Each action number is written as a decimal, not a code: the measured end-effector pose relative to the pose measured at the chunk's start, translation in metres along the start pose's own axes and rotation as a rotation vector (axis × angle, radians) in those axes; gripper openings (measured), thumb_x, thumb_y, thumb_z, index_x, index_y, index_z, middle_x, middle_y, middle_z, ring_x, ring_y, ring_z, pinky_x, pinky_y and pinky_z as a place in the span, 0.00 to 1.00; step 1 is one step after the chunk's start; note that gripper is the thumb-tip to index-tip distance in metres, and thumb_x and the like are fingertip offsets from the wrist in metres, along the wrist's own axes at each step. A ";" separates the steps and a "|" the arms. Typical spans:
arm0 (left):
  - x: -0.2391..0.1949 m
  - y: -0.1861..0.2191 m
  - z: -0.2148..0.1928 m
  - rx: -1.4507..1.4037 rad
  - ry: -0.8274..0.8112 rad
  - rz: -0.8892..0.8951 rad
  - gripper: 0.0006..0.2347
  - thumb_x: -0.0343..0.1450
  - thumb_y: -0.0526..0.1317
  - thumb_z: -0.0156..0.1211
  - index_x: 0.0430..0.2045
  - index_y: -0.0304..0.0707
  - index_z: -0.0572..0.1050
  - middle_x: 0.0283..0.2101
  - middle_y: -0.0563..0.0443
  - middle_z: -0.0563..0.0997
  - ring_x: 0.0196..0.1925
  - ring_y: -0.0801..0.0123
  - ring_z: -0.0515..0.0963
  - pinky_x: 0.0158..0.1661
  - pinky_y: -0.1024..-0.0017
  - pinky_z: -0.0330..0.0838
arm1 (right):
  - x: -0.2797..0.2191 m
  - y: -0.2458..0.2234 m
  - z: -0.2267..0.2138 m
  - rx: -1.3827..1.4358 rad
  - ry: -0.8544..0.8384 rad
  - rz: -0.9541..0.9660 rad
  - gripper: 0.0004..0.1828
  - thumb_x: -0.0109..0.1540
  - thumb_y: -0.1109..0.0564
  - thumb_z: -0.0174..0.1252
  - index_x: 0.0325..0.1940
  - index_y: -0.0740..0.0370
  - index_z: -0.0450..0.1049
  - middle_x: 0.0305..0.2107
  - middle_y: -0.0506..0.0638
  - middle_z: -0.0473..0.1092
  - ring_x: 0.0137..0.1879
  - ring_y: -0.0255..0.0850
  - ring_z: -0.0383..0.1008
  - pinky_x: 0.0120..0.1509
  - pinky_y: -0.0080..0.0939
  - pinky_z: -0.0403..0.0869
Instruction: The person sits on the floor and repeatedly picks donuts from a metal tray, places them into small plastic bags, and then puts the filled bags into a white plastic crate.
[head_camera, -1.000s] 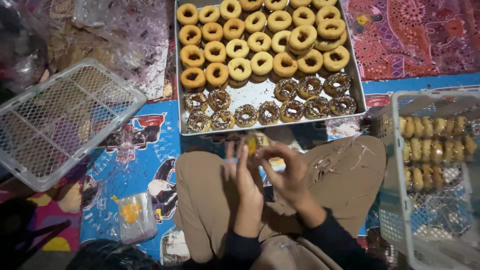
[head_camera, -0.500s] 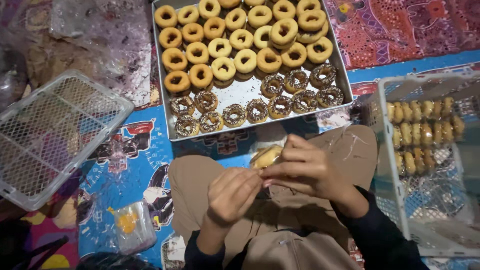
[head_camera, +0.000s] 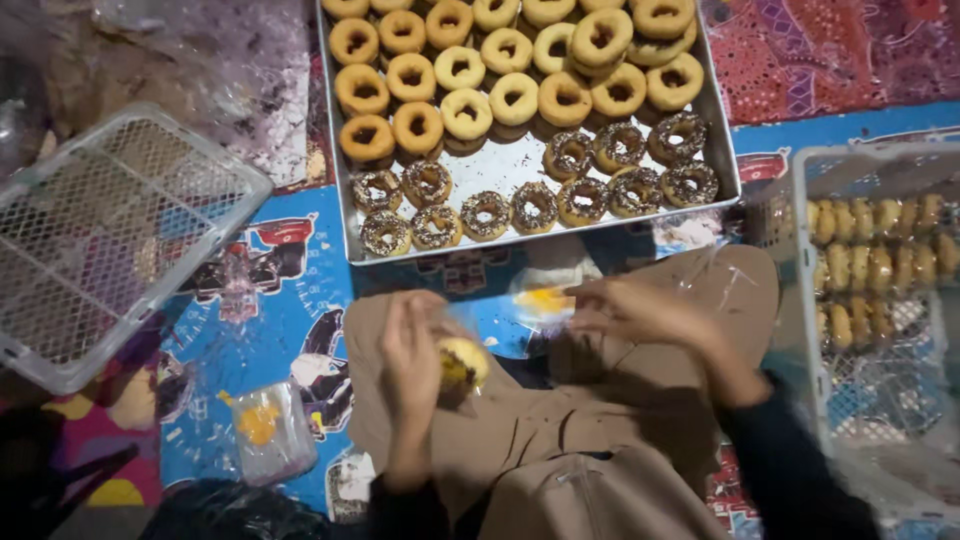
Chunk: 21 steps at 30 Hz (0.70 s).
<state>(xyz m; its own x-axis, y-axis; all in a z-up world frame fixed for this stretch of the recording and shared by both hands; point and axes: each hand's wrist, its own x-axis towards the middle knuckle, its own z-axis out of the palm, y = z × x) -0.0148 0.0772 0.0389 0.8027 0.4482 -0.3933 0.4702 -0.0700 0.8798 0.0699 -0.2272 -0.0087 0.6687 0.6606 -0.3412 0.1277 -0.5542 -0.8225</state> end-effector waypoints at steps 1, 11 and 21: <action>0.013 -0.010 0.007 -0.038 0.026 0.062 0.08 0.78 0.41 0.51 0.37 0.39 0.77 0.26 0.51 0.82 0.29 0.70 0.81 0.32 0.69 0.71 | 0.029 0.000 0.030 0.180 0.047 -0.177 0.36 0.58 0.45 0.64 0.68 0.56 0.67 0.62 0.54 0.70 0.55 0.41 0.79 0.46 0.45 0.82; 0.017 -0.159 -0.031 0.386 0.315 0.274 0.10 0.70 0.39 0.65 0.24 0.29 0.74 0.23 0.45 0.76 0.23 0.63 0.75 0.29 0.64 0.69 | 0.112 0.040 0.236 0.901 0.200 0.352 0.14 0.66 0.51 0.59 0.34 0.63 0.80 0.21 0.48 0.73 0.24 0.35 0.64 0.27 0.37 0.60; 0.151 -0.197 0.088 0.706 0.155 0.430 0.09 0.64 0.40 0.67 0.23 0.30 0.78 0.30 0.32 0.81 0.38 0.40 0.80 0.42 0.52 0.74 | 0.181 0.207 0.120 -0.768 0.689 -0.034 0.23 0.46 0.51 0.65 0.41 0.65 0.80 0.34 0.63 0.76 0.38 0.58 0.77 0.41 0.57 0.74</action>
<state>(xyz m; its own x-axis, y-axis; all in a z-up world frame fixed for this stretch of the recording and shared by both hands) 0.0457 0.0806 -0.2173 0.9292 0.3689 0.0242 0.2956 -0.7807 0.5506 0.1294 -0.1617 -0.2957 0.8999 0.3821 0.2104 0.4256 -0.8747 -0.2320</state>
